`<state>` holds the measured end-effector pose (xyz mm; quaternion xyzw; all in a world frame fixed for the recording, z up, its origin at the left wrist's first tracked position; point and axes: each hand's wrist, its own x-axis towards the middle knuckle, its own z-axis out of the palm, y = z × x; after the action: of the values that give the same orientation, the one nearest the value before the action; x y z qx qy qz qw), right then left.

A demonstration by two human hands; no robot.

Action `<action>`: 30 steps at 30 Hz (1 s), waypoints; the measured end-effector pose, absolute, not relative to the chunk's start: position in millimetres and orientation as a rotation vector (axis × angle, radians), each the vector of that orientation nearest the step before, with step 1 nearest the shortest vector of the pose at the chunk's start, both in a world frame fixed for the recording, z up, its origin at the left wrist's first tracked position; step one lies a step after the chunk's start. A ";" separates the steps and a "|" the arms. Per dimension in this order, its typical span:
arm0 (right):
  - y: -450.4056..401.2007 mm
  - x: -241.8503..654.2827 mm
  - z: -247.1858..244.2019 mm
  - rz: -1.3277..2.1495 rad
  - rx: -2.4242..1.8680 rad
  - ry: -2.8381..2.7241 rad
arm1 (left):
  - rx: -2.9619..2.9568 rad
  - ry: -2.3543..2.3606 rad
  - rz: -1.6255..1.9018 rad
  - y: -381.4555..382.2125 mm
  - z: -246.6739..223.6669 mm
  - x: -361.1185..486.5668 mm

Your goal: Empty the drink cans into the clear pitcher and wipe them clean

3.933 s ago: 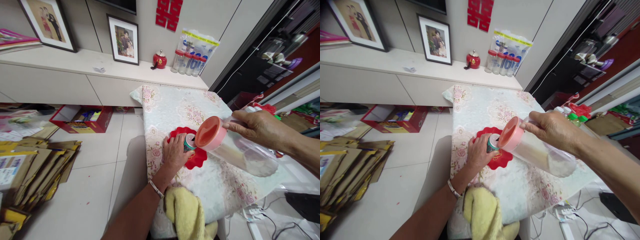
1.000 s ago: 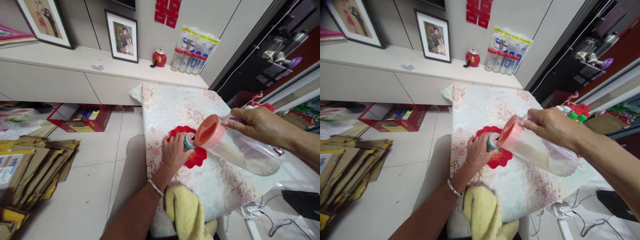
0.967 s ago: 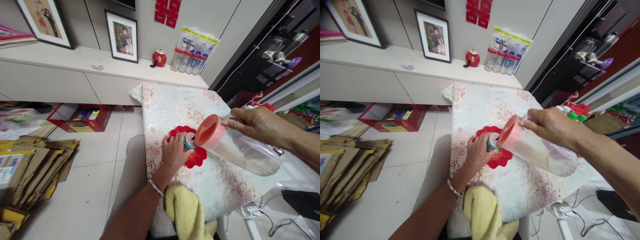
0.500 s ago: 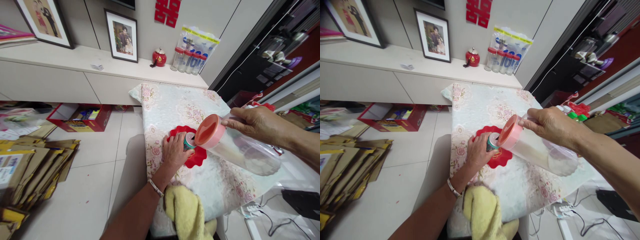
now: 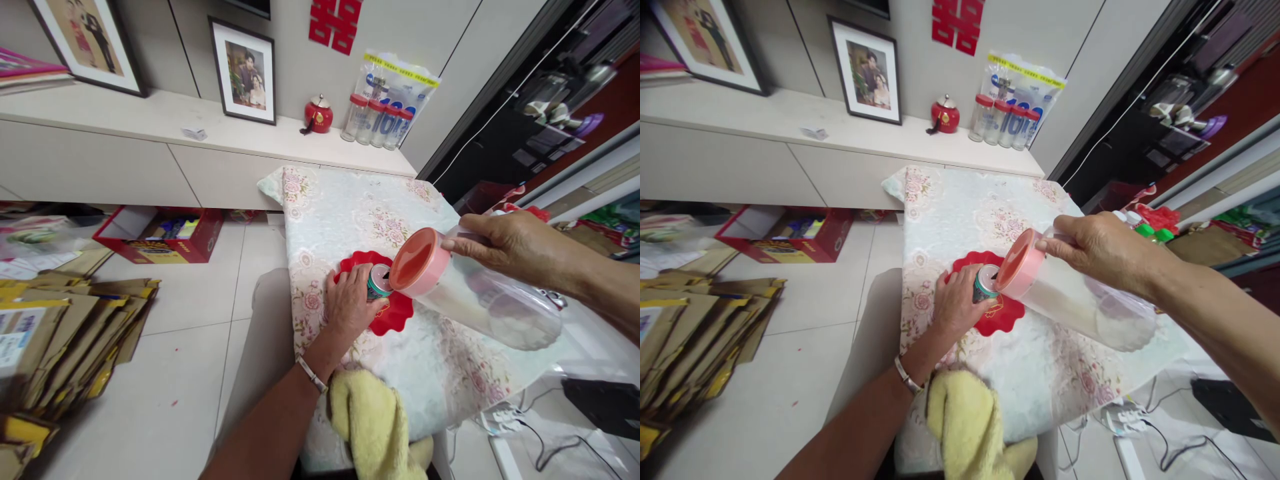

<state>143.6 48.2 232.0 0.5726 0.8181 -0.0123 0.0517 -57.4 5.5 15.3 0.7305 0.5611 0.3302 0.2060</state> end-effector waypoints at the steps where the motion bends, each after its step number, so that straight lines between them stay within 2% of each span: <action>1: 48.3 143.6 232.1 -0.044 1.744 2.488 | 2.036 1.562 0.921 5.5 15.3 -57.4; 30: 47.4 139.6 235.3 -0.065 1.762 2.454 | 2.038 1.572 0.927 5.1 15.6 -57.5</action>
<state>139.6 47.4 235.3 0.5821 0.8106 -0.0215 0.0598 -57.5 5.1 15.6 0.7296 0.5629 0.3320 0.2015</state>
